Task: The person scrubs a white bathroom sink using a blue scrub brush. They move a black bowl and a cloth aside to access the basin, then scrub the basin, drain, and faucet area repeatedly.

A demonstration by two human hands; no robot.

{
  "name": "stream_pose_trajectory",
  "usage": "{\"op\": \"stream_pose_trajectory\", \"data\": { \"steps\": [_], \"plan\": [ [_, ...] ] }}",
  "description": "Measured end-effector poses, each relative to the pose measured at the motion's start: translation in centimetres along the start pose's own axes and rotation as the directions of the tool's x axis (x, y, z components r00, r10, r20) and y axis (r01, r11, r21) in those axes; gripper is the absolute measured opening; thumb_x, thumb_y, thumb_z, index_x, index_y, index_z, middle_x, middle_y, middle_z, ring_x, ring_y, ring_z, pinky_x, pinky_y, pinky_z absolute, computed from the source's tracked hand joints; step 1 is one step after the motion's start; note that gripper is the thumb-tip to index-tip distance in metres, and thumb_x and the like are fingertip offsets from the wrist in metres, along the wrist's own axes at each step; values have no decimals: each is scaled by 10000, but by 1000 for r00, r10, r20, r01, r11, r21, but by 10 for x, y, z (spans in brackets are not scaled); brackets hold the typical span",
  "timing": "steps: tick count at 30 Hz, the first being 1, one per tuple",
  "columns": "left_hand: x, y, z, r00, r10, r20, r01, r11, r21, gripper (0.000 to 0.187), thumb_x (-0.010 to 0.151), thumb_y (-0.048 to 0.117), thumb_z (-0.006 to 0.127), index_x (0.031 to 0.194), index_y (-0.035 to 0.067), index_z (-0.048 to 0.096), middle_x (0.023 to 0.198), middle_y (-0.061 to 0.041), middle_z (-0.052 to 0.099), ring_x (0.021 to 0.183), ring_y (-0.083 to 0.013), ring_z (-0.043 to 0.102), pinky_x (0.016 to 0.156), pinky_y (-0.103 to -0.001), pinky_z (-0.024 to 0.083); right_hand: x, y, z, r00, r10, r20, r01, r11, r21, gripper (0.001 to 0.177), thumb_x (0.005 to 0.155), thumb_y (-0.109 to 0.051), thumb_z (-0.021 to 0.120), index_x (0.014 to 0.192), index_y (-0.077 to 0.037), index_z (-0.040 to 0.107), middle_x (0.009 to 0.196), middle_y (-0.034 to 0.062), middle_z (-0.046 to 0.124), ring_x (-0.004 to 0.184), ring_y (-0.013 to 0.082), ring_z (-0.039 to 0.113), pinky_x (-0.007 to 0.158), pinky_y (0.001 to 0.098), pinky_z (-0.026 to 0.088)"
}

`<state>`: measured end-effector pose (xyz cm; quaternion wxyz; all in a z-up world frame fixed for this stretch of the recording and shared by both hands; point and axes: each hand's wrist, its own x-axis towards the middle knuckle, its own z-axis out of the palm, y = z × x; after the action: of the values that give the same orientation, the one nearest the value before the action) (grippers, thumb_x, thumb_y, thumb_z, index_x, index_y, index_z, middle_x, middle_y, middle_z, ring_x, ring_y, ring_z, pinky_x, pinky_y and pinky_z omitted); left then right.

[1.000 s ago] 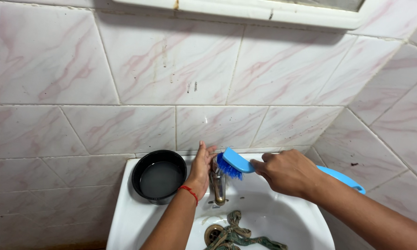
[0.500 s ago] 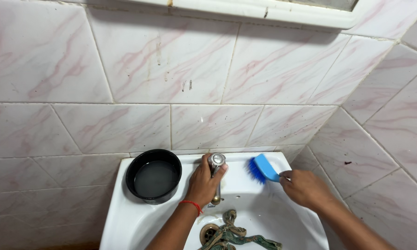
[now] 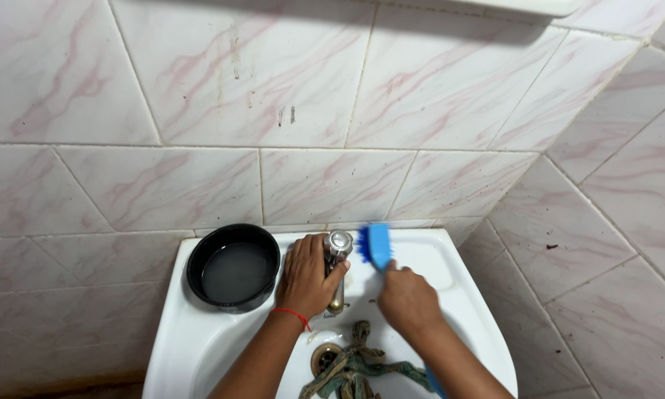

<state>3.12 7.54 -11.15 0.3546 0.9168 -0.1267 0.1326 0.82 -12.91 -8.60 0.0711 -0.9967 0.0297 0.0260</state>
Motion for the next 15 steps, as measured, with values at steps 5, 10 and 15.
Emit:
{"op": "stream_pose_trajectory", "data": {
  "steps": [5, 10, 15],
  "plan": [
    [-1, 5, -8, 999, 20, -45, -21, 999, -30, 696, 872, 367, 685, 1444, 91, 400, 1344, -135, 520, 1301, -328, 434, 1110, -481, 300, 10, 46, -16, 987, 162, -5, -162, 987, -18, 271, 890, -118, 529, 1061, 1, 703, 1017, 255, 737, 953, 410, 730, 861, 505, 588],
    [2, 5, -10, 995, 57, -84, -59, 998, -16, 747, 836, 334, 704, 1463, 89, 380, 1344, -152, 510, 1289, -342, 437, 1111, -488, 302, 3, -5, 5, 985, -145, -96, 153, 985, 80, 312, 848, -95, 526, 1114, 0, 659, 907, 243, 706, 850, 430, 703, 793, 545, 563],
    [0, 7, -11, 996, 53, -78, -56, 997, -45, 732, 834, 314, 676, 1464, 83, 384, 1351, -151, 508, 1288, -337, 443, 1116, -487, 298, 5, -18, -3, 989, -135, 64, 140, 987, -76, 468, 915, -127, 486, 1376, -86, 560, 972, 199, 706, 867, 382, 728, 788, 494, 595]
  ]
}}
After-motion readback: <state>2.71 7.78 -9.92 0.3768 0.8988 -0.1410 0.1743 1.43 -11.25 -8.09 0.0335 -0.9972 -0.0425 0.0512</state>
